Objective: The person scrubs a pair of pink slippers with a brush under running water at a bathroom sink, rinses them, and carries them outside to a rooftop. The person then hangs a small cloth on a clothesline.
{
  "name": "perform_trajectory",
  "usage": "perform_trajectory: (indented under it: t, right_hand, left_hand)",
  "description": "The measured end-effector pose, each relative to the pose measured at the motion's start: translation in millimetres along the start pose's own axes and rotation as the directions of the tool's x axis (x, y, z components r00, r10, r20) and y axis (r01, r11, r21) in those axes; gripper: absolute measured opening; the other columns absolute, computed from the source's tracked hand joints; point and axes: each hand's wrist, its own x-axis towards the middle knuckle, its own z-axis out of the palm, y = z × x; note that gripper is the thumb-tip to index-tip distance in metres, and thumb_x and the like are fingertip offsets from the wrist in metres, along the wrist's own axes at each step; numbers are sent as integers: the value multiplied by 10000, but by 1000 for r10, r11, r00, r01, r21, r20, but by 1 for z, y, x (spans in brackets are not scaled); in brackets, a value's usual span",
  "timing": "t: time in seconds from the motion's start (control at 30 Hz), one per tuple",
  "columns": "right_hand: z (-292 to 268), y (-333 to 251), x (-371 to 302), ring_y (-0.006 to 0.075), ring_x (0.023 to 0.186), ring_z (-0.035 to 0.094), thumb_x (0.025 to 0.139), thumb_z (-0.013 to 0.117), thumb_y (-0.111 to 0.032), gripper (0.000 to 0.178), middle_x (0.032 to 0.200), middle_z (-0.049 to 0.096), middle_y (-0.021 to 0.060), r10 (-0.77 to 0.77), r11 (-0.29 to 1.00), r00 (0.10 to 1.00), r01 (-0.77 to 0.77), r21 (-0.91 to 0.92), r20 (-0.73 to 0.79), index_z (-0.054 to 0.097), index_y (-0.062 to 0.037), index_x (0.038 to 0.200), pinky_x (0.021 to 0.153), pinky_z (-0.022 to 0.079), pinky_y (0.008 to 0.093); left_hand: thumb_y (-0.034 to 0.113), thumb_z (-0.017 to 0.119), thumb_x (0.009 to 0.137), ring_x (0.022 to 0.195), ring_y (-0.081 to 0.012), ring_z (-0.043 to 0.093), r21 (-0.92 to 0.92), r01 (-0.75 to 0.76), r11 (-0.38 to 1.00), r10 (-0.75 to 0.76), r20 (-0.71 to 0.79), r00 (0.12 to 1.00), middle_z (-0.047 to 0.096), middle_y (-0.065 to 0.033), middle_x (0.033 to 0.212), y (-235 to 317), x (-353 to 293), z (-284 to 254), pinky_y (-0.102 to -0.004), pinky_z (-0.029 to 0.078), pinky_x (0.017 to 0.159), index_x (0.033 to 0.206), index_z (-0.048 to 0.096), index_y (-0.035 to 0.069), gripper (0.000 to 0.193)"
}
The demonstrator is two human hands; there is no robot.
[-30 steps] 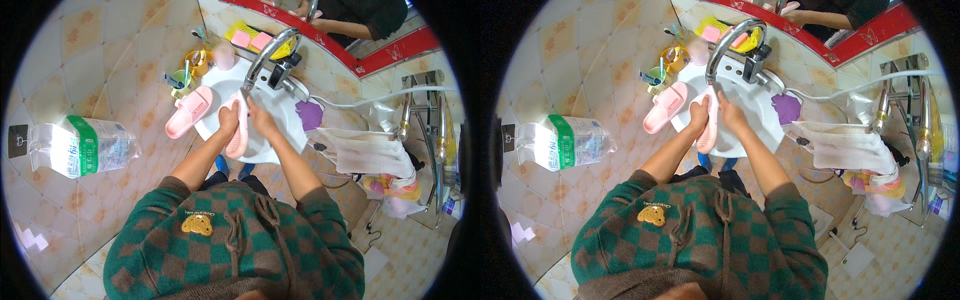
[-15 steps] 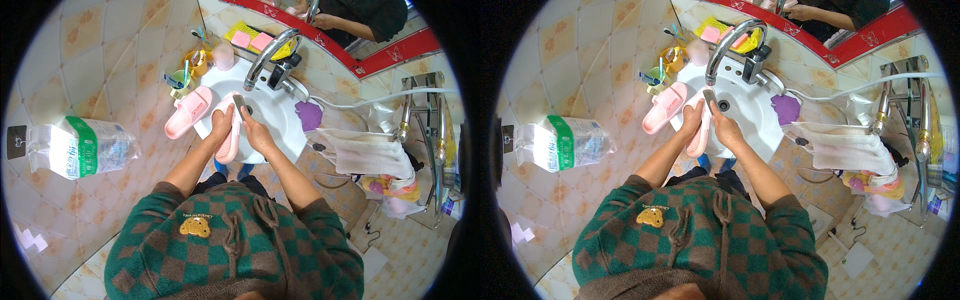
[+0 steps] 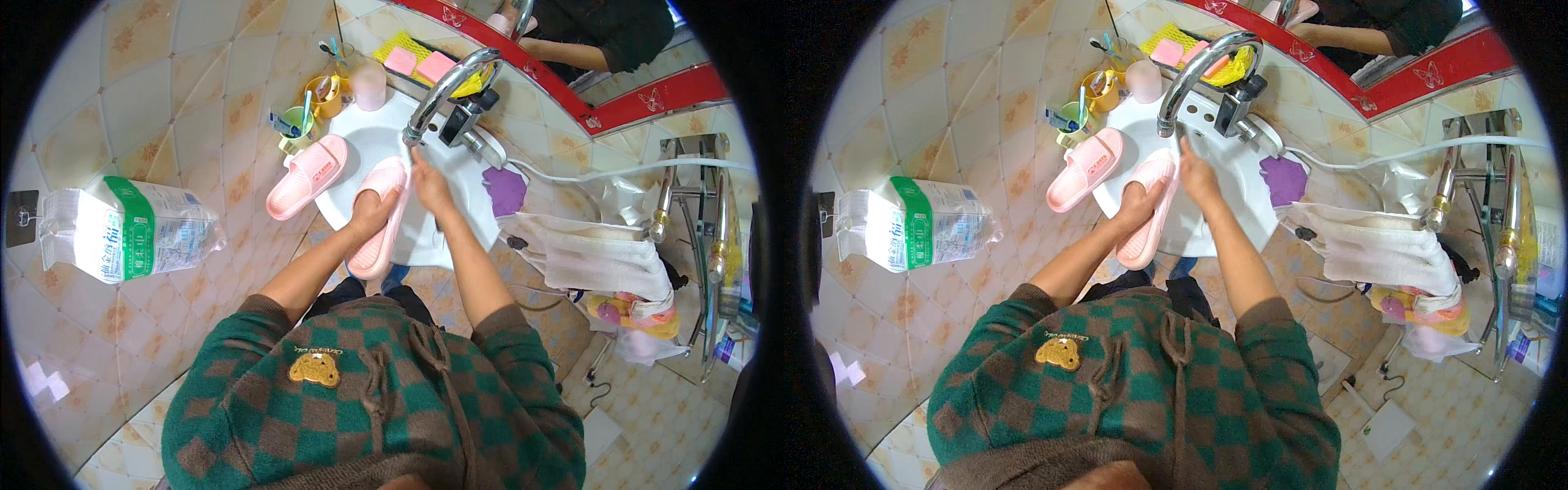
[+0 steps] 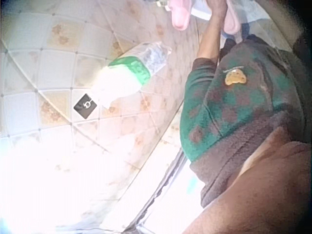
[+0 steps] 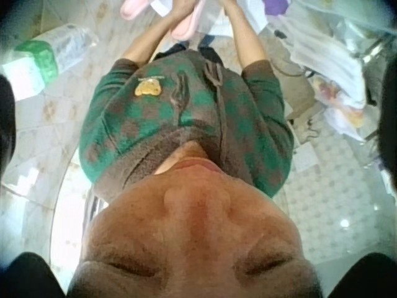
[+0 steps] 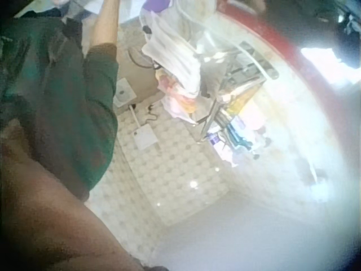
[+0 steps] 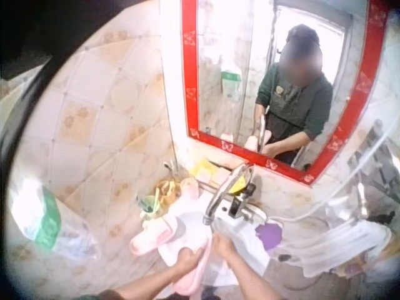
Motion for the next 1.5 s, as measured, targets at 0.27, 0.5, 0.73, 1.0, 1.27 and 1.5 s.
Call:
perform_trajectory:
  t: [0.27, 0.5, 0.73, 1.0, 1.27, 1.5]
  right_hand:
    - [-3, 12, 27, 233, 1131, 574, 791, 699, -116, 834, 1316, 535, 183, 112, 899, 992, -78, 431, -53, 267, -64, 1503, 945, 456, 316]
    - [-11, -22, 6, 385, 1033, 601, 756, 682, -134, 925, 1179, 579, 233, -43, 998, 986, 48, 29, -159, 170, -93, 1525, 848, 503, 418]
    - [-3, -51, 8, 373, 1183, 548, 809, 653, -114, 768, 1299, 541, 248, -183, 976, 983, 185, 117, -34, 308, -101, 1495, 941, 471, 385]
    - [-60, -70, -29, 370, 896, 668, 953, 527, -104, 509, 1017, 666, 236, 29, 987, 980, 3, -161, 198, 459, -300, 1418, 765, 518, 415]
    - [-62, -70, -27, 415, 744, 634, 944, 543, -161, 524, 815, 641, 233, -119, 921, 990, 136, -366, 70, 430, -349, 1420, 646, 495, 495]
    - [-64, -65, -30, 404, 714, 633, 943, 541, -166, 533, 777, 631, 213, -27, 917, 983, 97, -387, 182, 421, -363, 1424, 622, 500, 489]
  left_hand:
    - [351, 599, 910, 1155, -303, 550, -87, -29, 996, 42, 162, 986, 587, -190, 1233, -8, -5, -18, -373, 407, 1006, 1263, 538, -38, 528]
    - [388, 577, 940, 899, -248, 586, -220, 350, 911, -397, -231, 888, 618, -139, 976, -29, 4, -31, -373, 474, 836, 1091, 601, -6, 423]
    - [538, 283, 989, 837, -352, 638, -168, 297, 940, -311, -62, 948, 681, -186, 847, -10, 87, -20, -427, 464, 805, 858, 677, 21, 663]
    - [523, 297, 978, 785, -331, 641, -385, 452, 804, -549, -192, 813, 667, -189, 757, -59, 119, -6, -423, 461, 790, 763, 675, 16, 669]
    - [387, 350, 941, 916, -449, 636, -9, 360, 933, -354, -206, 912, 648, -315, 858, -48, 117, 36, -484, 442, 881, 873, 680, -69, 567]
    - [424, 452, 892, 842, -405, 662, -18, 306, 952, -297, -307, 904, 681, -256, 841, -31, 107, 41, -490, 470, 805, 880, 695, -26, 511]
